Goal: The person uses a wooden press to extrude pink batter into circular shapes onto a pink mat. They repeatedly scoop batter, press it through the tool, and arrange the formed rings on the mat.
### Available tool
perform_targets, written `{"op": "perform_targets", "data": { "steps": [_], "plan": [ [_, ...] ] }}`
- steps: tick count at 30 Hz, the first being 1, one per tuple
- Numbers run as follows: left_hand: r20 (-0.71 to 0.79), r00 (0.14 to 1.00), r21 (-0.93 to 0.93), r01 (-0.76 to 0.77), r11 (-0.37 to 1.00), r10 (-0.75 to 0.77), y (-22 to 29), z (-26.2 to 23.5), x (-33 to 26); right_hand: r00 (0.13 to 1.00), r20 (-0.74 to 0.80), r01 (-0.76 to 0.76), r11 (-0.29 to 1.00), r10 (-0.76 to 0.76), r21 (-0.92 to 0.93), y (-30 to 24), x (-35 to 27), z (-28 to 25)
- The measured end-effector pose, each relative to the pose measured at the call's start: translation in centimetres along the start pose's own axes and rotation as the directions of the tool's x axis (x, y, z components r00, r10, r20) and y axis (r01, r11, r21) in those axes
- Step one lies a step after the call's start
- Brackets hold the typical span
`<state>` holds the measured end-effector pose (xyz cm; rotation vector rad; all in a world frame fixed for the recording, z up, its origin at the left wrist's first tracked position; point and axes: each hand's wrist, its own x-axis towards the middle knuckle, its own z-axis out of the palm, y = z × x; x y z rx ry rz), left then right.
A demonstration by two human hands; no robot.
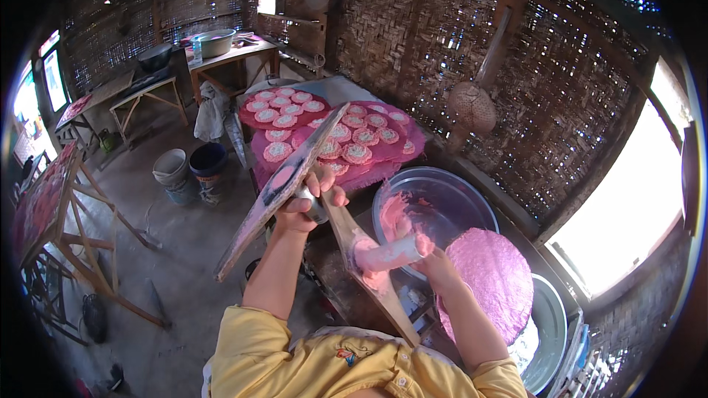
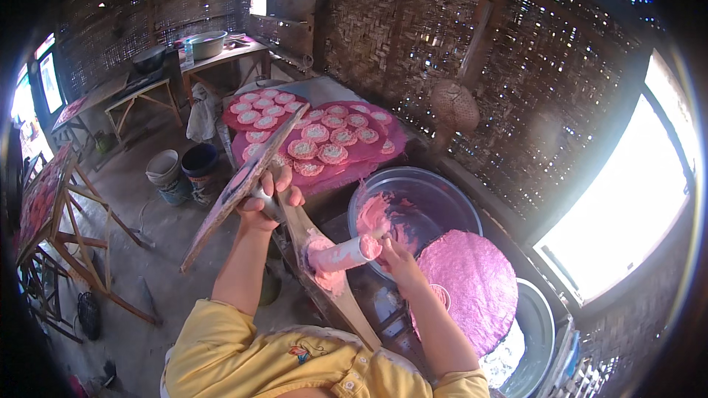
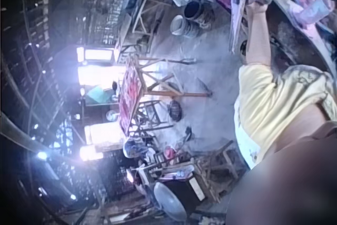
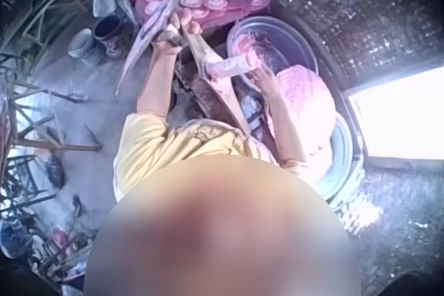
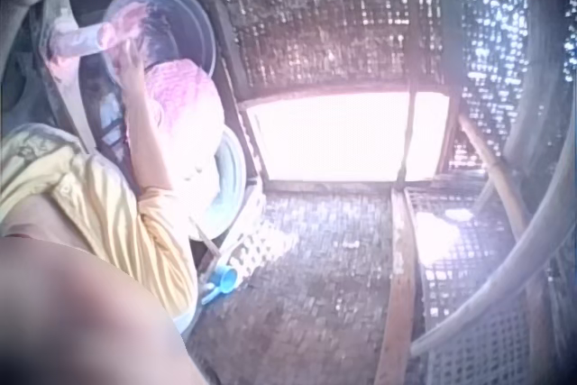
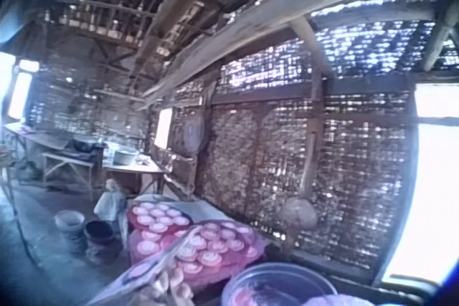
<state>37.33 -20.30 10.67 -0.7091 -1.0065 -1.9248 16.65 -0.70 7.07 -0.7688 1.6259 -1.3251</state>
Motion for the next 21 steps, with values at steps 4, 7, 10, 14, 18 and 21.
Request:
{"op": "perform_targets", "data": {
  "steps": [4,7,10,14,18,21],
  "plan": [
    [0.172,0.982,-0.118,-0.052,0.992,0.072,-1.9,1.5,1.6,0.887,0.43,-0.156,0.766,-0.17,0.623,-1.0,-4.8,4.2],
    [0.196,0.98,-0.037,-0.033,0.999,0.04,-3.1,2.6,2.0,0.521,0.763,-0.496,0.591,-0.383,0.636,-2.2,-8.2,4.1],
    [0.15,0.986,0.549,-0.022,0.835,-0.073,-3.7,3.4,1.3,0.564,0.676,-0.331,0.62,-0.475,0.712,-4.4,-9.8,1.7],
    [0.181,0.831,0.629,0.313,0.712,-0.525,-5.0,5.0,0.0,0.823,0.261,0.257,0.742,-0.504,0.619,-6.3,-12.4,-1.2],
    [0.18,0.814,0.961,-0.025,0.276,-0.553,-7.4,7.3,0.6,0.788,-0.091,0.614,0.788,-0.608,0.051,-6.6,-14.1,-2.4],
    [0.235,0.823,0.972,-0.203,0.119,-0.517,-9.2,8.8,1.2,0.603,0.013,0.664,0.493,-0.798,-0.563,-6.8,-15.0,-3.0]
  ]
}}
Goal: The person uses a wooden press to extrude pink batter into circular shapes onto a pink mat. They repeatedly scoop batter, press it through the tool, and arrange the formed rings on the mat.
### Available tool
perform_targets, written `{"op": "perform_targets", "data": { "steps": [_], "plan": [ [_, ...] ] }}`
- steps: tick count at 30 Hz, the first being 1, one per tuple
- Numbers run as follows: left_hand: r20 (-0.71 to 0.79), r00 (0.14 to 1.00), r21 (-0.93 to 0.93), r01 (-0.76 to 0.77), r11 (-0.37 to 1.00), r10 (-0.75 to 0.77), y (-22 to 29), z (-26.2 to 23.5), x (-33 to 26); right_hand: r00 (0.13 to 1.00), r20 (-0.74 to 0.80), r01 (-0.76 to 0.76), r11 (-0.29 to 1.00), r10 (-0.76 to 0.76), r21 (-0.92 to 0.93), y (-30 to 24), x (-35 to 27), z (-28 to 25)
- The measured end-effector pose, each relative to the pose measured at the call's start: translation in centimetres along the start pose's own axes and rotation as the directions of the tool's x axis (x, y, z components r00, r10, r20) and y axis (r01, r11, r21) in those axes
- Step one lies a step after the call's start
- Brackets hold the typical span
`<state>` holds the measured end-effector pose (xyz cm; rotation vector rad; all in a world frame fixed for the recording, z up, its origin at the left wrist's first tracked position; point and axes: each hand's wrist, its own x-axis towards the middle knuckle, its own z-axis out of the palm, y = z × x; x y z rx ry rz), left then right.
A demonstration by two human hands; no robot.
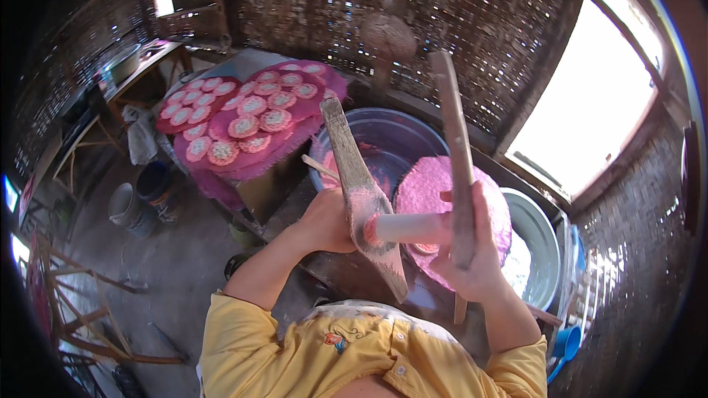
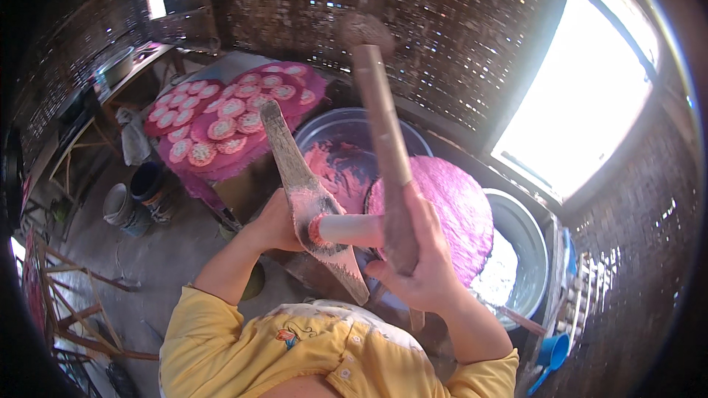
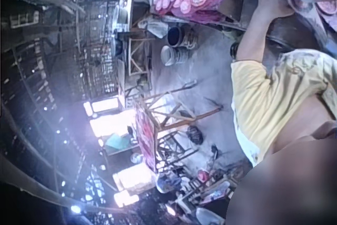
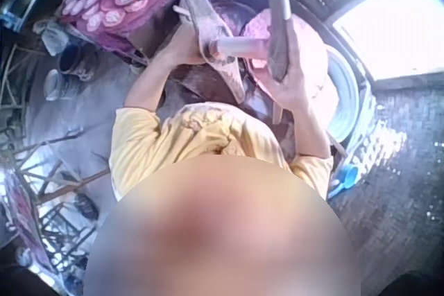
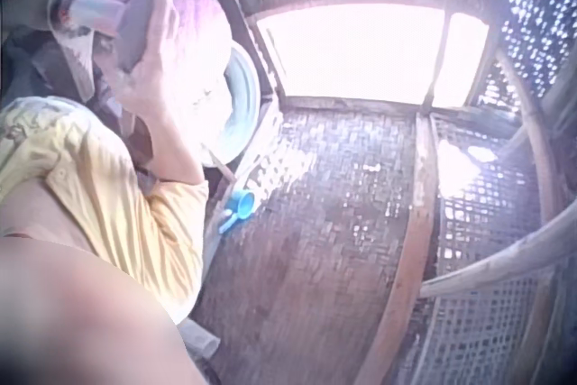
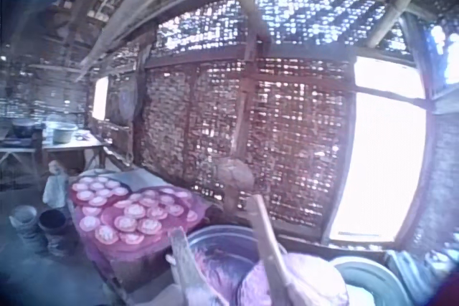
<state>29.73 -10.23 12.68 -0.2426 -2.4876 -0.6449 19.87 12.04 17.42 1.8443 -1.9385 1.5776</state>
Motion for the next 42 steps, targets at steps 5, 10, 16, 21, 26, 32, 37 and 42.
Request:
{"op": "perform_targets", "data": {
  "steps": [5,10,16,21,26,32,37,42],
  "plan": [
    [0.016,0.994,-0.016,-0.11,0.994,0.11,0.9,2.6,1.8,0.994,0.085,0.092,0.917,-0.064,-0.388,-1.5,-2.3,-1.1],
    [-0.007,0.987,-0.183,-0.157,0.971,0.158,1.6,6.1,2.6,0.999,-0.007,0.029,0.904,-0.035,-0.428,-0.7,-4.4,-0.2],
    [-0.023,0.98,-0.287,-0.195,0.938,0.196,1.1,9.8,4.8,0.984,-0.066,-0.177,0.88,0.165,-0.441,1.3,-5.9,-0.5],
    [0.095,0.99,-0.402,-0.059,0.914,0.105,-0.2,12.5,7.8,0.735,0.25,-0.614,0.461,0.63,0.641,4.3,-6.2,-5.6],
    [0.156,0.848,-0.888,0.345,-0.305,0.506,-0.9,9.8,14.0,0.712,0.547,-0.655,0.135,0.441,0.744,5.2,-10.7,-6.5],
    [-0.418,0.718,-0.655,0.186,-0.733,0.556,2.2,9.6,18.9,0.625,0.698,-0.71,-0.117,0.35,0.695,5.2,-13.4,-8.3],
    [-0.131,0.951,-0.735,0.096,-0.671,0.28,-3.1,14.6,20.0,0.542,0.626,-0.727,-0.061,0.561,0.683,6.2,-10.9,-10.4],
    [0.109,0.992,-0.423,0.104,-0.9,0.063,-8.4,20.7,21.2,0.416,0.491,-0.796,0.045,0.765,0.604,9.5,-8.3,-9.9]
  ]
}}
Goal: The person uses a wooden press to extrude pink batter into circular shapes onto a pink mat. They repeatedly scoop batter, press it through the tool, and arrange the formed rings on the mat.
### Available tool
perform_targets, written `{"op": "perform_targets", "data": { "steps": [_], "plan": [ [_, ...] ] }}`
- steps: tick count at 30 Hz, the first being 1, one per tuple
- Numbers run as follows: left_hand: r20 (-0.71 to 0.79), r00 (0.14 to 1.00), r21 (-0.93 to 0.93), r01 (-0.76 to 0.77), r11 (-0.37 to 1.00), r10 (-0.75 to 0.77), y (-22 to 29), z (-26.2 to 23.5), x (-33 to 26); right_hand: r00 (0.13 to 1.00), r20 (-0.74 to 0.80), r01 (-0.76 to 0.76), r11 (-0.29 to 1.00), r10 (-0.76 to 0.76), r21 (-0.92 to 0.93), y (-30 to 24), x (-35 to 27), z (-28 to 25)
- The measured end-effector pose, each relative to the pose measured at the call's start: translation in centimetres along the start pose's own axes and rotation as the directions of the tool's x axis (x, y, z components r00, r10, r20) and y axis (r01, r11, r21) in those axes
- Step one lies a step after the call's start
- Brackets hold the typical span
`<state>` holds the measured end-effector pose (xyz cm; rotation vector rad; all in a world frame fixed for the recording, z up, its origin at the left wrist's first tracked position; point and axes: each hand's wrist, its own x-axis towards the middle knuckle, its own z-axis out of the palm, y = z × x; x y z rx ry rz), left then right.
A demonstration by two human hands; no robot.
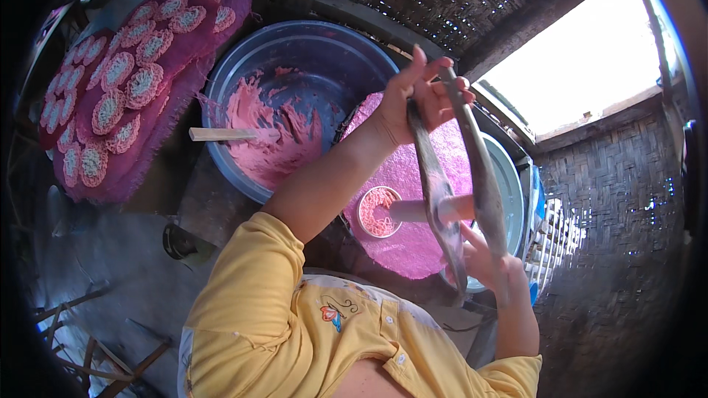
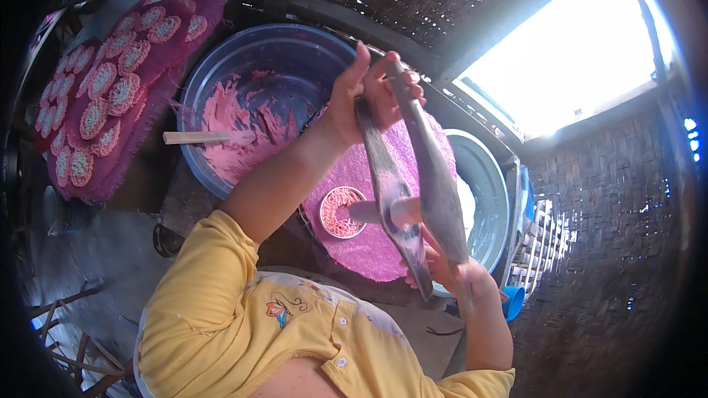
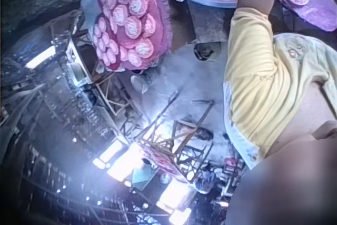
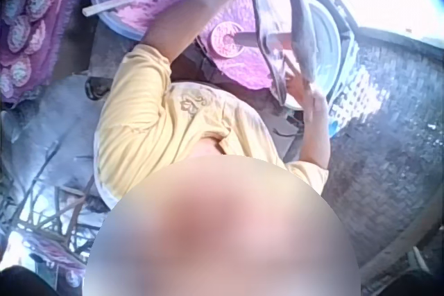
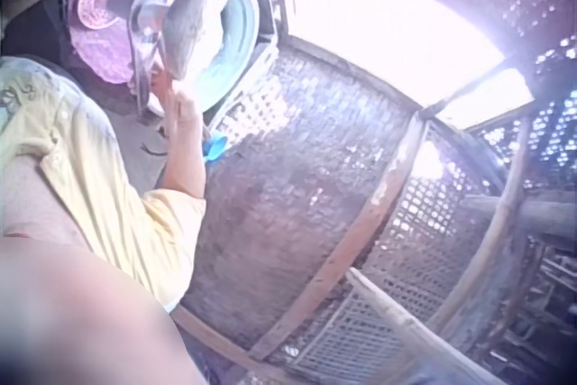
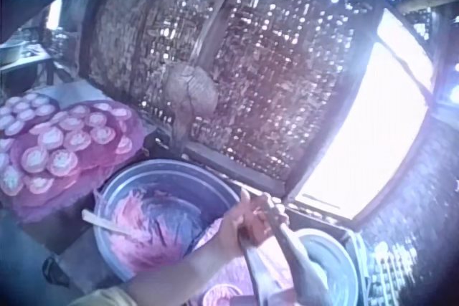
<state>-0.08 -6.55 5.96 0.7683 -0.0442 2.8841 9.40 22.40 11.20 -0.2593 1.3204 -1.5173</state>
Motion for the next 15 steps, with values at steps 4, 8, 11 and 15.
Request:
{"op": "perform_targets", "data": {
  "steps": [4,8,11,15],
  "plan": [
    [0.094,0.995,-0.04,-0.035,0.999,0.038,1.7,-2.9,-0.7,0.99,-0.124,-0.066,0.996,0.073,0.06,-0.3,1.5,0.5],
    [0.107,0.992,-0.026,-0.066,0.997,0.069,2.7,-3.7,-1.5,0.979,-0.172,-0.11,0.994,0.105,-0.02,-1.1,2.3,1.4],
    [0.147,0.987,-0.043,-0.064,0.997,0.069,2.6,-3.8,-1.4,0.961,-0.257,-0.135,0.986,0.106,-0.098,-1.7,2.1,2.2],
    [0.102,0.991,-0.063,-0.079,0.995,0.085,1.5,-4.0,-1.4,0.93,-0.367,-0.079,0.985,0.018,-0.152,-1.9,1.1,2.3]
  ]
}}
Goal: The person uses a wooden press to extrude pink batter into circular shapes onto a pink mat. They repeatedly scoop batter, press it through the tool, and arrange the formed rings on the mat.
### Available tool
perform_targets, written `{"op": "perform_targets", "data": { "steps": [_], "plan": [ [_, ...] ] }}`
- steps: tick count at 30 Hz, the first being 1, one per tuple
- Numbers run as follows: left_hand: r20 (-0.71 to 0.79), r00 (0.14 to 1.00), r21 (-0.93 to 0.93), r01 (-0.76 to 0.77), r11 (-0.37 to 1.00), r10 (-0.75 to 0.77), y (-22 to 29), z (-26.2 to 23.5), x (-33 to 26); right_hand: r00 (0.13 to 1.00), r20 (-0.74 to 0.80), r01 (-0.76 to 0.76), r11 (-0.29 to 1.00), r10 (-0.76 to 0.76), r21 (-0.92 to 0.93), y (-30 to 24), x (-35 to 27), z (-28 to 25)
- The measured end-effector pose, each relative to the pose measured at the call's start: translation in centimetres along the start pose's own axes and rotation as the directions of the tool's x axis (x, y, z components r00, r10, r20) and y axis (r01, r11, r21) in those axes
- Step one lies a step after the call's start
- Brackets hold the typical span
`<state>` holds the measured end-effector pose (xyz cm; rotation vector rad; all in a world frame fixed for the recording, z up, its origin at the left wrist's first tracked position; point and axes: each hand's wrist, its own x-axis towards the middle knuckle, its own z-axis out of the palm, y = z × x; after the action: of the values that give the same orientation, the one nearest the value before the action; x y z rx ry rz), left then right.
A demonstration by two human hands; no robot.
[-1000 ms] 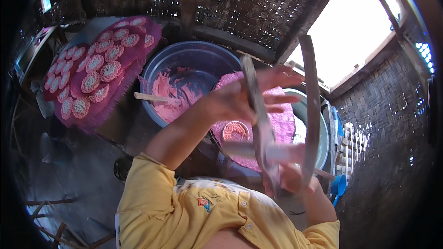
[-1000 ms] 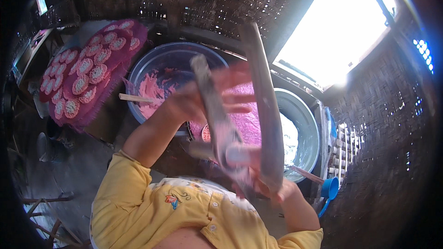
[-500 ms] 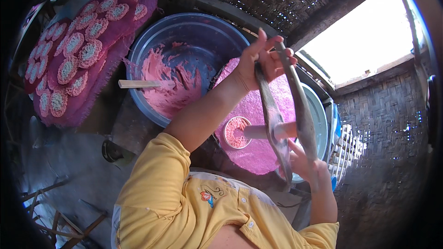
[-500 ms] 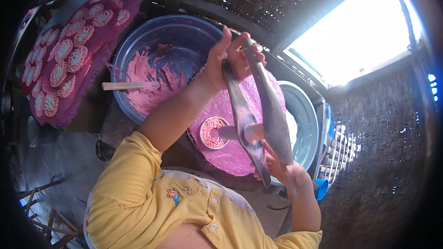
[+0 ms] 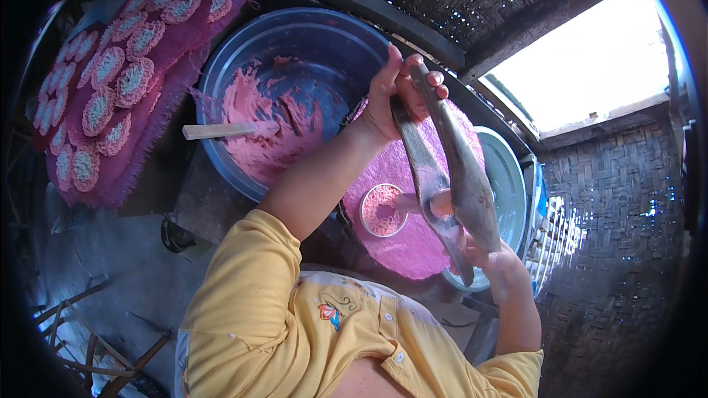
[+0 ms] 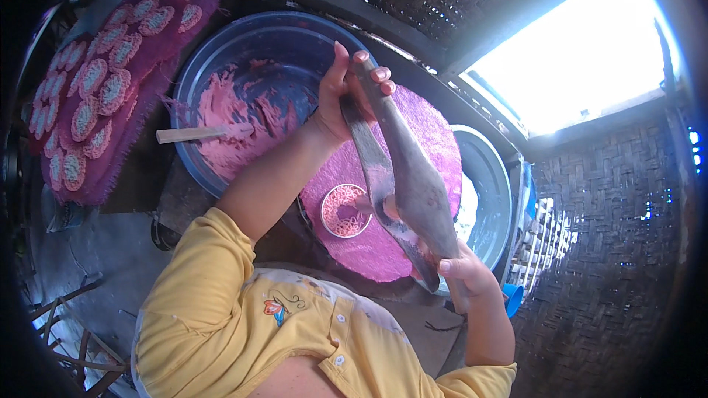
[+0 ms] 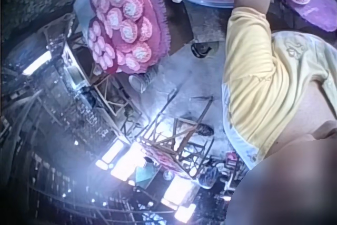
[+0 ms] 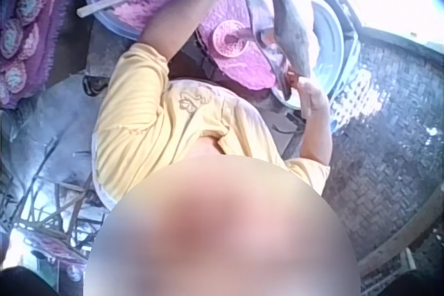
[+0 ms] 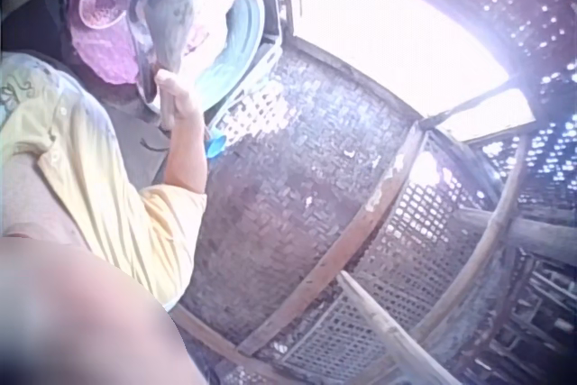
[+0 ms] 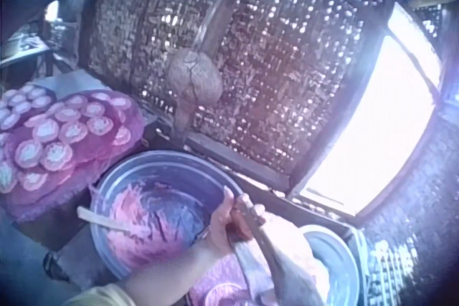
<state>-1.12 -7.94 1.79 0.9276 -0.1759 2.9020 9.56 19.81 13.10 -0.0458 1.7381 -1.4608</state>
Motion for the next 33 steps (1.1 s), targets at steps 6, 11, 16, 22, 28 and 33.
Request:
{"op": "perform_targets", "data": {
  "steps": [6,11,16,22,28,33],
  "plan": [
    [-0.093,0.996,0.005,-0.011,1.0,0.011,-1.0,0.4,-2.6,0.981,0.159,-0.114,0.993,0.11,0.018,0.6,-0.6,-0.5],
    [-0.059,0.998,-0.011,0.022,1.0,-0.023,0.8,1.8,-3.5,0.991,0.104,-0.097,0.99,0.087,0.099,1.2,-0.9,2.2],
    [-0.15,0.988,0.313,0.066,0.948,-0.019,4.0,5.6,-2.2,0.978,0.174,0.104,0.993,-0.111,0.048,0.6,1.6,3.3],
    [-0.285,0.923,0.919,0.187,-0.346,-0.26,1.0,8.0,-6.9,0.924,0.223,0.3,0.95,-0.311,0.084,-0.2,3.8,4.7],
    [-0.336,0.925,0.907,0.368,-0.203,0.176,3.7,5.7,-12.8,0.897,0.175,0.441,0.853,-0.406,-0.281,1.4,8.0,4.9],
    [-0.117,0.921,0.99,0.08,0.114,0.371,7.2,9.6,-17.1,0.882,-0.195,0.056,0.508,-0.428,-0.86,4.3,9.7,3.6]
  ]
}}
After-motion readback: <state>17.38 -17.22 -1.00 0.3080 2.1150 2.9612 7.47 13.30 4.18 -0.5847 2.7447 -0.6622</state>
